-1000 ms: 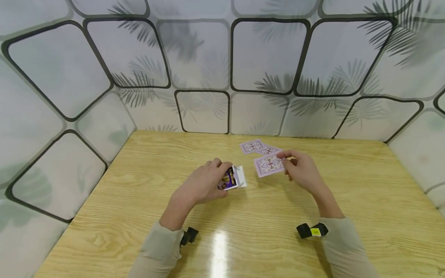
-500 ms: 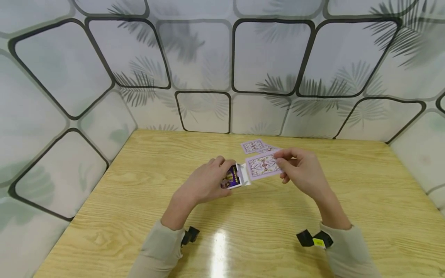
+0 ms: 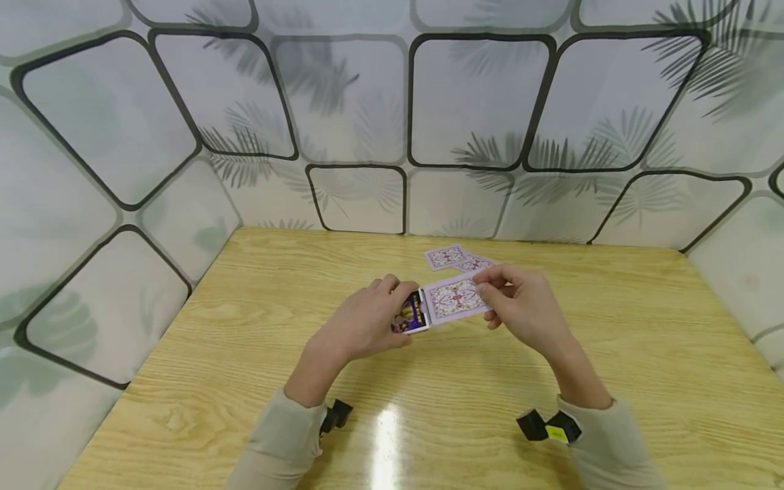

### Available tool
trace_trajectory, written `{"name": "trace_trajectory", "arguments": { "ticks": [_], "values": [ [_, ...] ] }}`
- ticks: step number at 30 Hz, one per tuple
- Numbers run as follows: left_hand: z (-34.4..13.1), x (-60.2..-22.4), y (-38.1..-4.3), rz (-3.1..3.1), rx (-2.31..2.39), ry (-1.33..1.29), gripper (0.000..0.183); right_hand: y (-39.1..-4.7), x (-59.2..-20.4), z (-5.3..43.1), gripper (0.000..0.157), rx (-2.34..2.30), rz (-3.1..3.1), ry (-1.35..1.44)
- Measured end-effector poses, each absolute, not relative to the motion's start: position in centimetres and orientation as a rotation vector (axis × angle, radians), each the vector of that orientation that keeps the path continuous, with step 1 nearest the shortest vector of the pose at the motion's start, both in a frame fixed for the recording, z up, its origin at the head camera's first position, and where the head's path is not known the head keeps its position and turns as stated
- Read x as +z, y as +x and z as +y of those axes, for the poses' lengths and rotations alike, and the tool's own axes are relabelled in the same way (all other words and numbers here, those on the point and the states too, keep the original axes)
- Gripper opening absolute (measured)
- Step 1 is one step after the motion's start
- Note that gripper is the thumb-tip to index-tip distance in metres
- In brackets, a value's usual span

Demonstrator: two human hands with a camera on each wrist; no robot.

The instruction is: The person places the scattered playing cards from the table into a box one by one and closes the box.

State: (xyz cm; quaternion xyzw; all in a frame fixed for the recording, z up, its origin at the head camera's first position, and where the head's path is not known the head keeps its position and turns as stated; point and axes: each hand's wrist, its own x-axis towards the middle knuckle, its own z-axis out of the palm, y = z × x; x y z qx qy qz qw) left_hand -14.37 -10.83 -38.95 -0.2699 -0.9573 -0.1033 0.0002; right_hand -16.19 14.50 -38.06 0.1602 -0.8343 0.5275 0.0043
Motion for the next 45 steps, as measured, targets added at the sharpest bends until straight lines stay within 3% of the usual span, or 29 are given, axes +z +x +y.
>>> {"name": "trace_trajectory", "arguments": {
  "ticks": [45],
  "values": [
    [-10.08, -39.01, -13.7, -3.016, -0.299, -0.844, 0.077, -15.7, -38.29, 14.32, 0.013, 1.678, -2.658, 0.497]
  ]
}}
